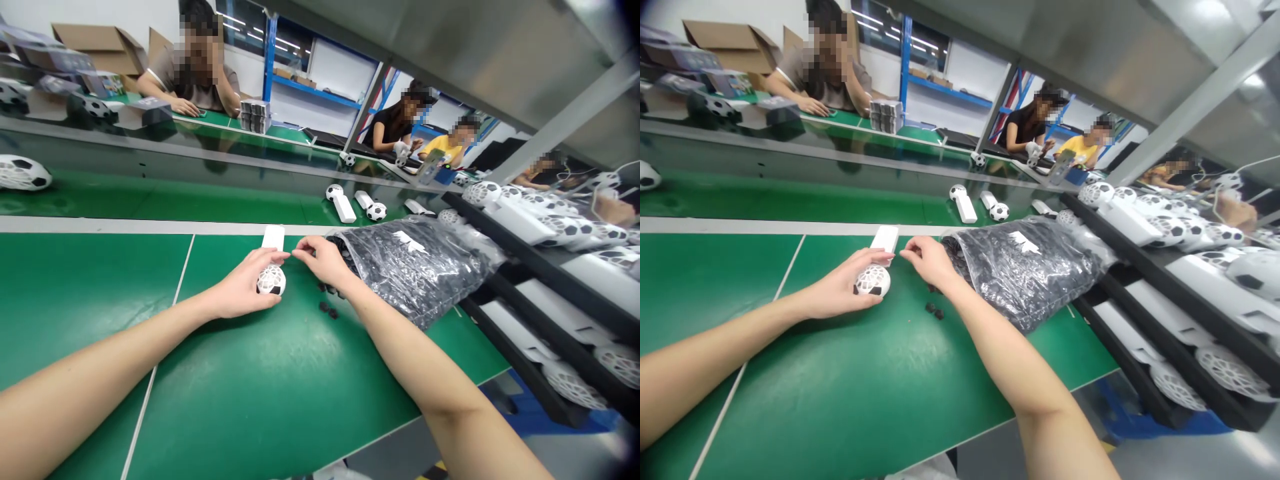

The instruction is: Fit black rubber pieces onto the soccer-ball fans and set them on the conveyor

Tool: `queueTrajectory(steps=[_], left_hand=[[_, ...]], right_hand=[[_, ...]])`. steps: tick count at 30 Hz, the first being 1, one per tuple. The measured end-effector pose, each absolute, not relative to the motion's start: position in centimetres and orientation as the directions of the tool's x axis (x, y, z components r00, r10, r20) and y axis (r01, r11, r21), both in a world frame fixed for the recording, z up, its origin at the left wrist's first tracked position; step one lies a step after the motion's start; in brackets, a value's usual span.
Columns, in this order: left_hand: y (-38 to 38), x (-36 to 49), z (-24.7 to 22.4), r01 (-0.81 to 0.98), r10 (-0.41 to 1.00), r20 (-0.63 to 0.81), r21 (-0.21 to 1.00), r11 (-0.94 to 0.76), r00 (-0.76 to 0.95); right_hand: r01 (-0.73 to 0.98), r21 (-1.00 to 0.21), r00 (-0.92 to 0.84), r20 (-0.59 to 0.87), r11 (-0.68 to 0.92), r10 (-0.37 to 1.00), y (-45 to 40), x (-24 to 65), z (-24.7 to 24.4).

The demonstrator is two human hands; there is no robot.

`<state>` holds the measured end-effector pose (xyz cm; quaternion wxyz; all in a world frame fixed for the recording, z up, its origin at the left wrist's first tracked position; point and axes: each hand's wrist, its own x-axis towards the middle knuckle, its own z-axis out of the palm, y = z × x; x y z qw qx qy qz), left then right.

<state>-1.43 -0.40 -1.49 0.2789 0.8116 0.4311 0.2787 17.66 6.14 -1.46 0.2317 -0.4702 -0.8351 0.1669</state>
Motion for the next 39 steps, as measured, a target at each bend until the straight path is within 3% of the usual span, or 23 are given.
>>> queueTrajectory(steps=[3,6,10,14,18,23,27,34,39], left_hand=[[0.1,-2.2,-1.8,0.622,0.910,0.176,0.679,-0.389,0.376],[0.4,-2.7,-1.8,0.638,0.946,0.117,0.712,-0.291,0.301],[0.4,-3.4,-1.1,0.587,0.919,0.041,0.758,-0.284,0.392],[0.3,-3.5,-0.6,0.543,0.881,-0.016,0.793,-0.276,0.472],[0.1,-3.2,-0.6,0.570,0.912,0.033,0.772,-0.283,0.409],[0.1,-3.9,0.0,0.552,0.842,-0.004,0.756,-0.351,0.540],[0.3,-4.5,0.4,0.525,0.776,-0.036,0.755,-0.391,0.630],[-0.5,-3.3,0.3,0.576,0.830,0.010,0.715,-0.396,0.558],[-0.9,-2.4,-0.2,0.592,0.877,0.050,0.719,-0.364,0.479]], right_hand=[[0.803,-0.313,-0.455,0.230,0.508,0.860,8.1,17.5,-1.3],[0.809,-0.266,-0.497,0.163,0.523,0.852,8.2,17.2,-1.6],[0.827,-0.252,-0.495,0.096,0.502,0.864,6.6,17.9,-1.5],[0.835,-0.302,-0.471,0.042,0.461,0.881,5.2,19.0,-1.0],[0.816,-0.366,-0.466,0.043,0.448,0.884,4.4,19.4,-0.3],[0.592,-0.550,-0.548,0.261,0.589,0.795,3.1,19.1,0.5],[0.470,-0.542,-0.643,0.330,0.697,0.691,1.9,18.4,0.6],[0.341,-0.615,-0.681,0.359,0.711,0.638,0.7,17.3,-0.1],[0.356,-0.649,-0.661,0.334,0.672,0.672,0.4,16.5,-0.7]])
